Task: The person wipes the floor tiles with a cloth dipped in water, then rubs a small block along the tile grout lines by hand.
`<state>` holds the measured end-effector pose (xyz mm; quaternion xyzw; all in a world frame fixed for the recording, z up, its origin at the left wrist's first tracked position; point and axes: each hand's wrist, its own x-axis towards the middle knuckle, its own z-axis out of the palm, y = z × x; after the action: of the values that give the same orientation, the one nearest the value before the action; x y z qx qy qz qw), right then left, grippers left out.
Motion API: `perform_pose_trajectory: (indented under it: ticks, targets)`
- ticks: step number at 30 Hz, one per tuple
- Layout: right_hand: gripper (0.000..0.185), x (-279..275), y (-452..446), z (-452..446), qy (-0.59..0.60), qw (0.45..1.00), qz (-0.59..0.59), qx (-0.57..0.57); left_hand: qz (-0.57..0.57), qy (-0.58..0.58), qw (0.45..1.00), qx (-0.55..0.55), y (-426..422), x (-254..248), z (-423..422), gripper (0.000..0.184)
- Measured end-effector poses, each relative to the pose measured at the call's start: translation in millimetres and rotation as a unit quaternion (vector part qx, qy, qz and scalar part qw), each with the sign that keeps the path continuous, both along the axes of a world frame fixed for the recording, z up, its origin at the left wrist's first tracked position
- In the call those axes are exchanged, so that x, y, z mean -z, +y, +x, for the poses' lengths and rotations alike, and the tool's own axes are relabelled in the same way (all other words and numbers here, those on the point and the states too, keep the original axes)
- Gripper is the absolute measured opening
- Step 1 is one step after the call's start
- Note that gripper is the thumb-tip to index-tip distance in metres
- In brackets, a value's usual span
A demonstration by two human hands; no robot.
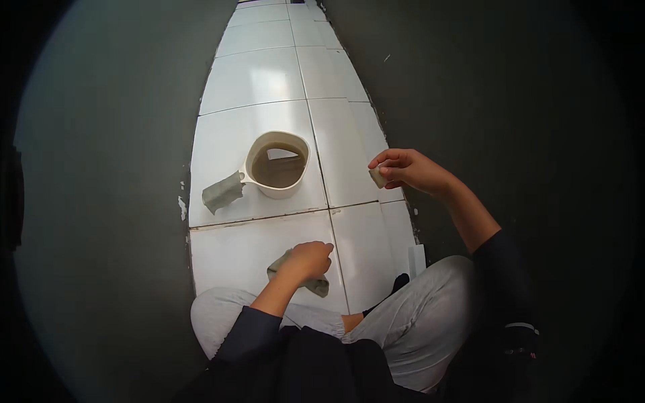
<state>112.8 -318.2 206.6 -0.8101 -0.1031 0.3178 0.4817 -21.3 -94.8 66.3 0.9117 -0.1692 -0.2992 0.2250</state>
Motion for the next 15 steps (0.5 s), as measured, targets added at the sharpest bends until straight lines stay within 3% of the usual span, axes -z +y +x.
perform_pose_trajectory:
  ticks: [3,5,8,10,12,15]
  targets:
    - [0.024,-19.2,-3.5,-1.2,-0.015,1.0,-0.001,-0.002,0.002,-0.094,0.996,-0.006,-3.1,20.3,-12.9,0.022]
    - [0.026,-24.9,-3.1,-2.9,-0.034,0.999,0.002,-0.014,-0.016,-0.222,0.975,0.003,2.8,38.4,-24.4,0.021]
    - [0.031,0.1,-0.6,-3.8,-0.074,0.997,0.036,0.013,-0.014,-0.233,0.972,-0.035,3.8,50.2,-31.3,0.024]
    - [0.032,37.8,2.6,-9.9,-0.112,0.982,0.1,0.114,-0.062,-0.258,0.962,-0.063,-5.3,53.1,-32.7,0.021]
    - [0.032,75.0,18.1,-32.8,-0.082,0.963,0.127,0.224,-0.187,-0.262,0.932,-0.165,-17.6,56.6,-35.0,0.019]
    - [0.039,120.9,29.9,-46.2,-0.195,0.967,-0.089,0.136,-0.242,-0.218,0.925,-0.198,-27.3,51.0,-30.4,0.016]
